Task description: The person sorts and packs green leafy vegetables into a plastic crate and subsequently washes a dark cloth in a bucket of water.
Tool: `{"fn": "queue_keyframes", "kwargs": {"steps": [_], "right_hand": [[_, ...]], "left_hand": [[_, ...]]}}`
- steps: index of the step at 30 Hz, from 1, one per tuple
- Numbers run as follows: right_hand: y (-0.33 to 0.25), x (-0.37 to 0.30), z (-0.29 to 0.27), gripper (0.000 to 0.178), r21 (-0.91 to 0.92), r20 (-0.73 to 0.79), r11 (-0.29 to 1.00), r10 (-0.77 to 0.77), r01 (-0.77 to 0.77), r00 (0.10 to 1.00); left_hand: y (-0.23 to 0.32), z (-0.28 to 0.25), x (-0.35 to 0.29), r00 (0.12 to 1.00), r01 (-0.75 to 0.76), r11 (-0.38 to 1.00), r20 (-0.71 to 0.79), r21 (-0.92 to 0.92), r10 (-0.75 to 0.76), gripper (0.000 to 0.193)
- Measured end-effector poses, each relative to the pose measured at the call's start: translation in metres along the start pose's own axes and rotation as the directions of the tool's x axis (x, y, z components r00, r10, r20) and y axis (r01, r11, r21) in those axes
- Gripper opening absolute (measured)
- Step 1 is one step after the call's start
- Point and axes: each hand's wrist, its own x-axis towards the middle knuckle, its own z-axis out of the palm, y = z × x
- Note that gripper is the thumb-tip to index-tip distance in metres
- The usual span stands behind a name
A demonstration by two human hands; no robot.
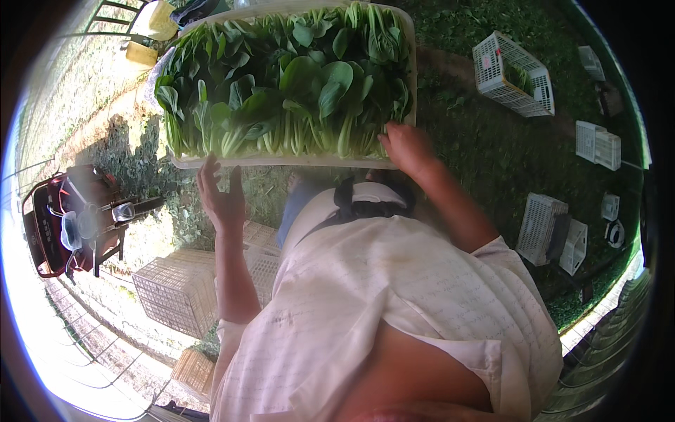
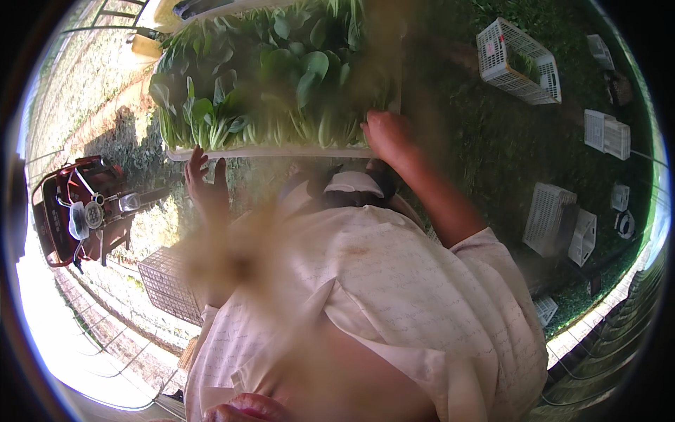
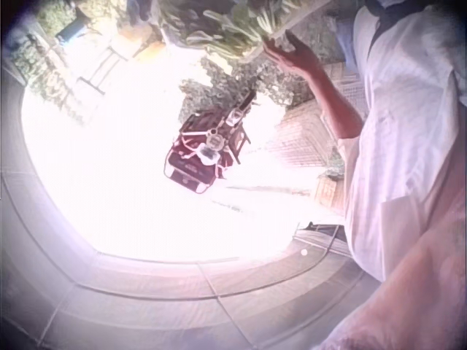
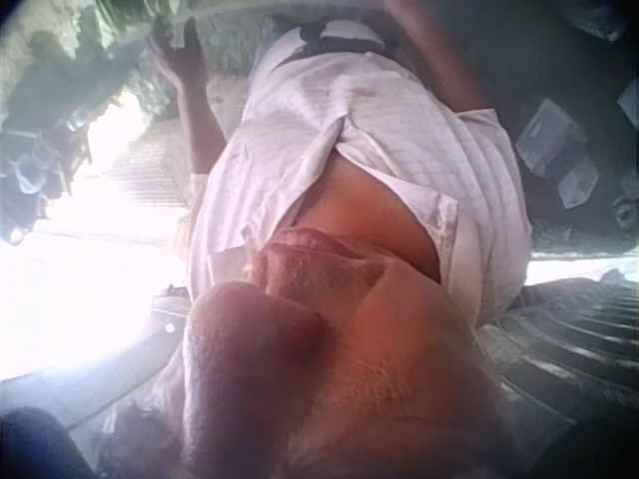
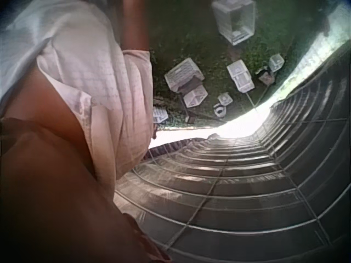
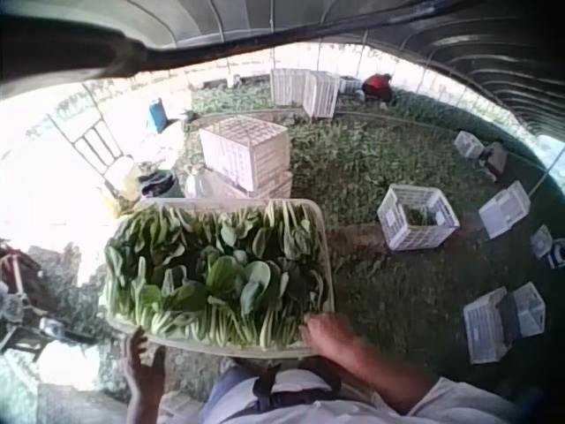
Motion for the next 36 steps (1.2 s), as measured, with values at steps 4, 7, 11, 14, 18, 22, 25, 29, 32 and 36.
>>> {"fn": "queue_keyframes", "kwargs": {"steps": [4,7,11,14,18,22,25,29,32,36], "right_hand": [[-0.013,-0.015,-0.028,0.028,0.039,-0.049,0.995,0.088,-0.086,0.995],[-0.068,-0.026,-0.064,0.028,0.159,-0.156,0.981,0.133,-0.108,0.979],[-0.148,-0.011,-0.053,0.025,0.557,-0.064,0.831,0.049,-0.005,0.997],[-0.197,0.018,-0.035,0.025,0.715,-0.013,0.699,-0.011,0.017,1.0],[-0.249,0.062,0.004,0.044,0.739,0.054,0.674,-0.034,-0.017,0.998],[-0.264,0.095,0.043,0.049,0.693,0.066,0.721,-0.02,-0.031,0.998],[-0.26,0.086,0.047,0.043,0.745,-0.007,0.667,0.008,0.0,1.0],[-0.246,0.066,0.042,0.031,0.687,0.0,0.723,0.099,-0.072,0.995],[-0.237,0.072,0.027,0.026,0.388,0.134,0.894,0.184,-0.222,0.974],[-0.262,0.051,-0.002,0.024,0.194,-0.098,0.981,0.009,0.011,0.995]], "left_hand": [[-0.023,0.003,0.047,0.968,-0.249,0.935,0.098,0.251,0.232,0.1],[-0.051,0.012,0.066,0.967,-0.229,0.968,0.135,0.105,0.215,0.1],[-0.079,0.006,0.086,0.959,-0.15,0.933,0.18,-0.327,0.217,0.082],[-0.091,-0.004,0.103,0.913,0.116,0.87,0.396,-0.48,0.097,0.073],[-0.102,-0.001,0.11,0.869,0.079,0.877,0.464,-0.475,0.173,0.074],[-0.109,0.001,0.116,0.84,0.034,0.91,0.505,-0.413,0.198,0.062],[-0.085,-0.007,0.116,0.837,0.111,0.83,0.501,-0.547,0.219,0.049],[-0.074,0.008,0.101,0.794,0.214,0.715,0.545,-0.666,0.27,0.045],[-0.068,0.027,0.097,0.802,-0.112,0.805,0.425,-0.583,0.42,0.04],[-0.058,0.027,0.101,0.812,-0.122,0.833,0.428,-0.54,0.396,0.041]]}}
